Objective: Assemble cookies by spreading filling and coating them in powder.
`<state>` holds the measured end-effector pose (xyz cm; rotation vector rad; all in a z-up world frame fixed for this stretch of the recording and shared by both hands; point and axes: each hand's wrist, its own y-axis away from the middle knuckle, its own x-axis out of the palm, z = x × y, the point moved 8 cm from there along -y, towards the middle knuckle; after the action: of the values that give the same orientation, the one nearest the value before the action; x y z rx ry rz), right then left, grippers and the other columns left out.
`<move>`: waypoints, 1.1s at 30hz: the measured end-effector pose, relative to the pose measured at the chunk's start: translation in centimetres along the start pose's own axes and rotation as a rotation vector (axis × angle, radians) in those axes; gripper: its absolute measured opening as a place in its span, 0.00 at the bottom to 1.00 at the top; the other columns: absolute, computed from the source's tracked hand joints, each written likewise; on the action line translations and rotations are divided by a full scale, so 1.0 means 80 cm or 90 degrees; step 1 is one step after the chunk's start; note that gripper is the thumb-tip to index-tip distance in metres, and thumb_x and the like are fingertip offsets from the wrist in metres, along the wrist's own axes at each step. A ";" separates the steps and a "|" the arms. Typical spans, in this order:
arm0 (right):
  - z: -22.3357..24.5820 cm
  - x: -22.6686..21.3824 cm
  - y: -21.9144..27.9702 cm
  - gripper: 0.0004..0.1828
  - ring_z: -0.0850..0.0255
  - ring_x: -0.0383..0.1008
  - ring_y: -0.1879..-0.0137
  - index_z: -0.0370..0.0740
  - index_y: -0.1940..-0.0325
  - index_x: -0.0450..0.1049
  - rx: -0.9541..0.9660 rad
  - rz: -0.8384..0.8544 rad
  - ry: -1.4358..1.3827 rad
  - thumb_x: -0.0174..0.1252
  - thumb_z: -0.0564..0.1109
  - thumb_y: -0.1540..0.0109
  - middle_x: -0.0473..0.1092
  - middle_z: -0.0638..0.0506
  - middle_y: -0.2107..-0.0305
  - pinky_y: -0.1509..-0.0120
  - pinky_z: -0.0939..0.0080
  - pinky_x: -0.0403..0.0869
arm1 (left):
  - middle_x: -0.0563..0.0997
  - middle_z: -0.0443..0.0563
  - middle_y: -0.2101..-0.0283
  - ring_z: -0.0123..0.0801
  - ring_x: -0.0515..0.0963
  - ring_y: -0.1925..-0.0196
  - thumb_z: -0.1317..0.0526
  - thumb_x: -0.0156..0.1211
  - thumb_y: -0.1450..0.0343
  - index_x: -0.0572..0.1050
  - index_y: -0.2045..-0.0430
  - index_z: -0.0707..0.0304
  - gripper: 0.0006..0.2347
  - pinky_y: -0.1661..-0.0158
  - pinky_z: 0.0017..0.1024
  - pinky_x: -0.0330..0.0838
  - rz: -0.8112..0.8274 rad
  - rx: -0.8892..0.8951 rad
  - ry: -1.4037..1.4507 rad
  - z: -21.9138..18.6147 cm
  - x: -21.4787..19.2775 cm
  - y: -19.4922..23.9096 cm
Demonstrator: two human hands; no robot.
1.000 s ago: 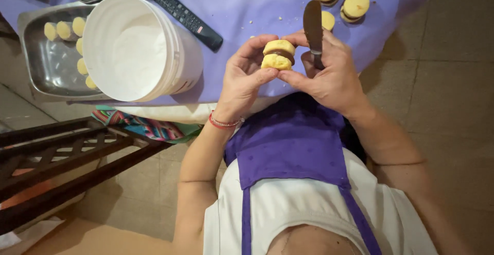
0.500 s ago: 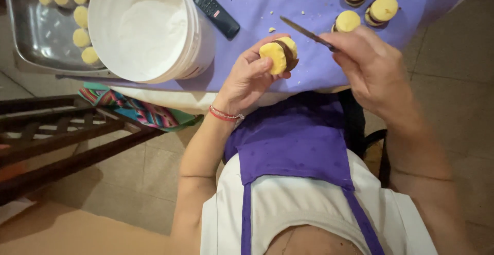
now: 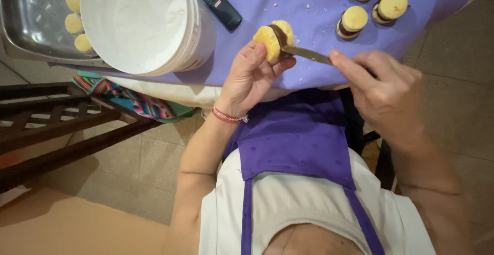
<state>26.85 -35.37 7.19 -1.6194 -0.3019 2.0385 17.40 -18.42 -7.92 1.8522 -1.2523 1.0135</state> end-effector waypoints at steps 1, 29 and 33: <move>-0.003 0.006 0.008 0.20 0.55 0.75 0.63 0.45 0.39 0.80 0.015 0.006 -0.010 0.67 0.35 0.36 0.71 0.50 0.64 0.61 0.56 0.73 | 0.76 0.60 0.42 0.43 0.78 0.40 0.59 0.64 0.21 0.65 0.37 0.76 0.22 0.37 0.44 0.75 0.004 -0.004 0.043 0.003 -0.003 0.000; -0.004 -0.022 -0.013 0.23 0.55 0.72 0.61 0.45 0.41 0.81 -0.014 -0.014 -0.061 0.66 0.31 0.39 0.70 0.49 0.64 0.57 0.56 0.72 | 0.77 0.56 0.45 0.36 0.78 0.44 0.58 0.73 0.29 0.66 0.34 0.76 0.31 0.37 0.36 0.71 0.108 -0.108 -0.016 0.003 0.040 0.012; -0.023 -0.033 0.001 0.22 0.56 0.72 0.64 0.45 0.44 0.82 -0.026 0.000 0.023 0.67 0.30 0.40 0.71 0.49 0.67 0.61 0.57 0.71 | 0.77 0.59 0.43 0.39 0.77 0.41 0.61 0.73 0.29 0.66 0.35 0.79 0.30 0.35 0.36 0.69 0.109 -0.097 -0.050 0.000 0.031 0.010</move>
<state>28.97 -37.06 8.91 -1.6785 -0.3338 2.0134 17.24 -19.75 -5.65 1.7057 -1.5121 0.9139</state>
